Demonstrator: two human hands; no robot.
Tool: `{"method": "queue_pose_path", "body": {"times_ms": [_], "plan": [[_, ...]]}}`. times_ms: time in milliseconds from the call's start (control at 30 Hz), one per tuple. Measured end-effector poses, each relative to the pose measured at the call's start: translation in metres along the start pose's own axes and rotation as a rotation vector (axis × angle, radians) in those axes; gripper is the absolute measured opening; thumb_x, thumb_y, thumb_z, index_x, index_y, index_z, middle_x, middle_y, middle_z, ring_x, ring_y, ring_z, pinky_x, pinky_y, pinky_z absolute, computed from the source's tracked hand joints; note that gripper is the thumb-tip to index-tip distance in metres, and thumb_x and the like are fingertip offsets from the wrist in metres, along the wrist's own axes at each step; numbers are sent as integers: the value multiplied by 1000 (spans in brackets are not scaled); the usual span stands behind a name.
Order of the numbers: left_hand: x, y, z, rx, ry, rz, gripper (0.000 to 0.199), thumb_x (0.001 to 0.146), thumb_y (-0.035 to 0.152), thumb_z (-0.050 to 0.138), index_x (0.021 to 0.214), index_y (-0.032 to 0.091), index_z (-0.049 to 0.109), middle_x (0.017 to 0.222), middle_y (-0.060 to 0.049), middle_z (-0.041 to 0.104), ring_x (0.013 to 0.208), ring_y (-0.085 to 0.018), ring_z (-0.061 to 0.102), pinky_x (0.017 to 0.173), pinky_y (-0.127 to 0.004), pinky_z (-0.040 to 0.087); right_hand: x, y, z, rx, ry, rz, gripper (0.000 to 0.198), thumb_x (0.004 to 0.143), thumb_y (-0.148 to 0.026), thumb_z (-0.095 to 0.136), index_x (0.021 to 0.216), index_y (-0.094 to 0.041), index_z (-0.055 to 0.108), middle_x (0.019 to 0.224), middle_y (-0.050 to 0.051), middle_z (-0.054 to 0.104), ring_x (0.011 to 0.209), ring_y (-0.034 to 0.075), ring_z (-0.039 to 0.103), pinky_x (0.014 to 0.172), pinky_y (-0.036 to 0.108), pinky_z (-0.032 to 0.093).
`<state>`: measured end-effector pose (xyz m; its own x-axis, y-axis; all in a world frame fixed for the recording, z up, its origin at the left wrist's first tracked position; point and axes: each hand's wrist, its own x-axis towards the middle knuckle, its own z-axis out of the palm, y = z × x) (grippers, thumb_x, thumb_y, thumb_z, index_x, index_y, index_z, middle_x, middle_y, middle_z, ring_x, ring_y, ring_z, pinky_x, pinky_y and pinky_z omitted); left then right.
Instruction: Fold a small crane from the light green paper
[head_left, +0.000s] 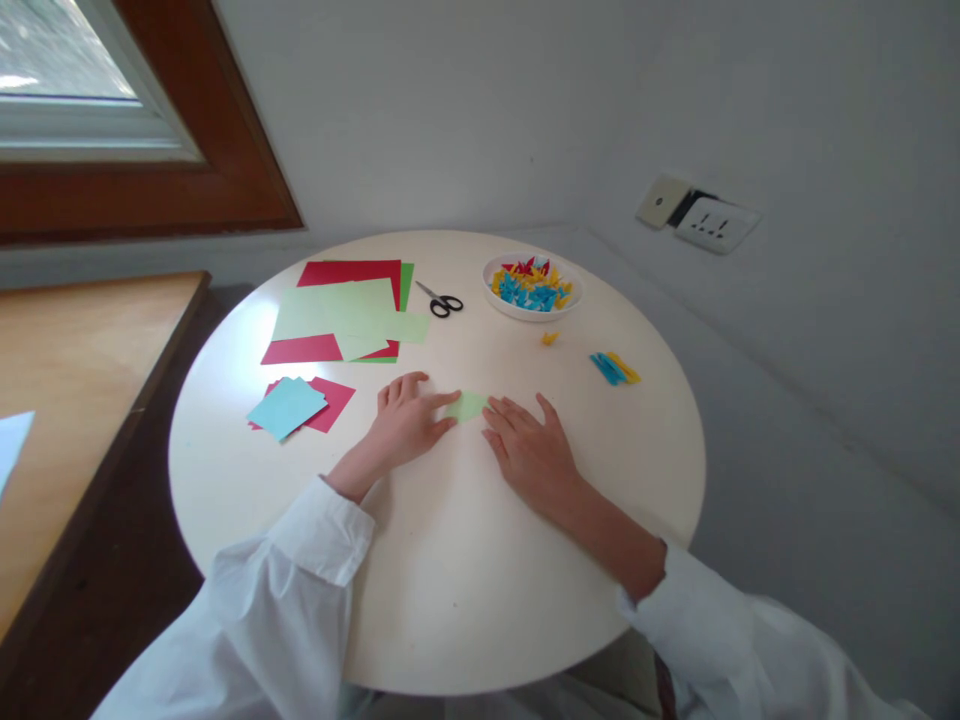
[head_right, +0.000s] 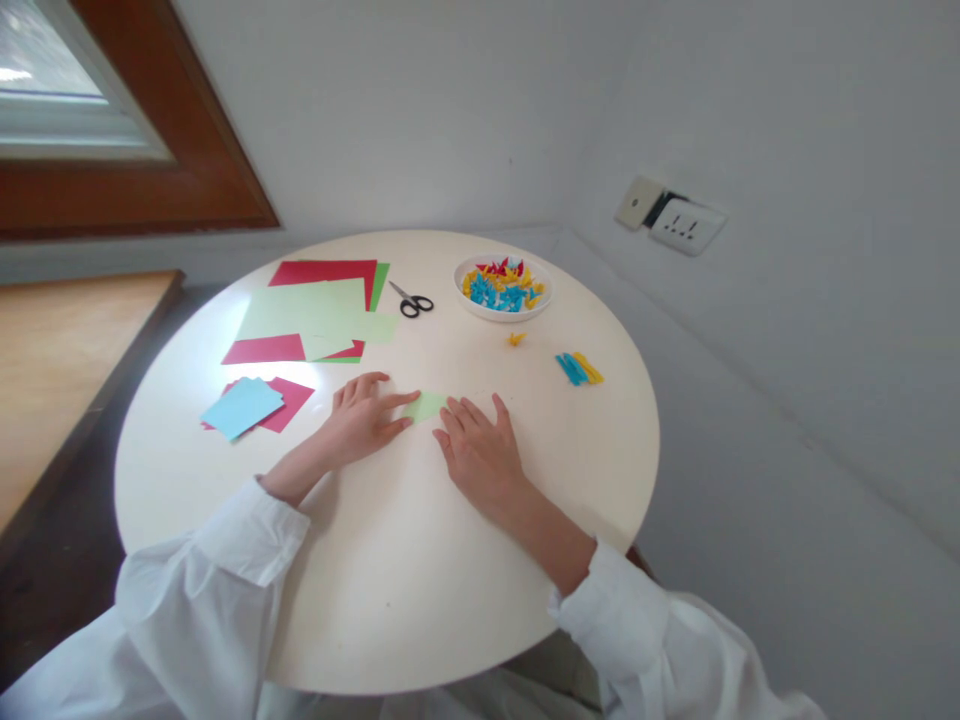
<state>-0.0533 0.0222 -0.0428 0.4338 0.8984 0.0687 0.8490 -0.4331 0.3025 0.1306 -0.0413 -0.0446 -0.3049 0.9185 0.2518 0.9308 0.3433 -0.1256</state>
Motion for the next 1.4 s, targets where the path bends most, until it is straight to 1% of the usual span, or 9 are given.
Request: {"method": "queue_pose_path", "body": {"times_ms": [200,333,400,567,733,933,1000,1233,1400], "plan": [[-3,-4,4,29,22,43,39,87,39,49,125,36,52,126,-9,41,124,-28,33,100,-48,28,2,17,3,-31,87,84,37,94,-24,29,114,-16,60,121,11,62,115,24,54,104,51,22],[-5,-7,11,29,96,84,52,88,39,46,136,24,36,125,-13,44,120,-28,37,100,-46,29,17,24,5,55,113,116,34,92,-28,37,117,-14,57,122,15,61,114,23,54,99,45,31],[-6,-9,14,23,139,104,54,88,40,46,136,19,33,123,-14,45,117,-27,40,99,-45,30,27,25,5,117,76,138,32,88,-31,46,113,-15,59,123,15,59,115,23,53,96,44,34],[-7,-11,15,5,193,149,54,88,45,45,130,13,38,118,-16,46,113,-28,41,96,-44,32,45,21,4,313,-11,243,20,75,-29,66,93,-20,67,116,9,62,110,23,56,95,46,33],[-7,-10,11,-16,161,181,44,85,46,52,120,20,49,116,-13,46,112,-29,41,95,-48,32,45,19,6,457,28,252,10,69,-23,70,79,-21,68,107,6,65,104,21,59,95,45,34],[-5,-8,12,-93,171,186,38,80,37,63,114,24,54,119,-11,45,114,-30,40,96,-50,32,43,25,14,590,94,223,35,64,-22,75,97,-18,66,102,8,66,99,21,60,92,42,40],[-4,-8,13,-116,179,193,37,79,35,64,113,25,55,119,-11,45,114,-30,40,96,-51,32,44,28,16,626,89,201,35,62,-24,76,96,-19,67,103,8,66,100,22,60,92,41,41],[-3,-10,18,-224,183,196,25,78,22,65,101,26,58,116,-7,45,111,-27,42,95,-50,34,40,31,15,847,81,178,18,73,-28,65,89,-21,68,98,6,66,94,18,61,87,34,46],[-4,-7,14,-277,172,216,9,78,14,61,82,21,62,114,-7,46,108,-26,45,95,-50,36,39,28,4,972,71,144,19,80,-31,54,84,-19,68,92,7,67,88,16,61,80,30,46]]}}
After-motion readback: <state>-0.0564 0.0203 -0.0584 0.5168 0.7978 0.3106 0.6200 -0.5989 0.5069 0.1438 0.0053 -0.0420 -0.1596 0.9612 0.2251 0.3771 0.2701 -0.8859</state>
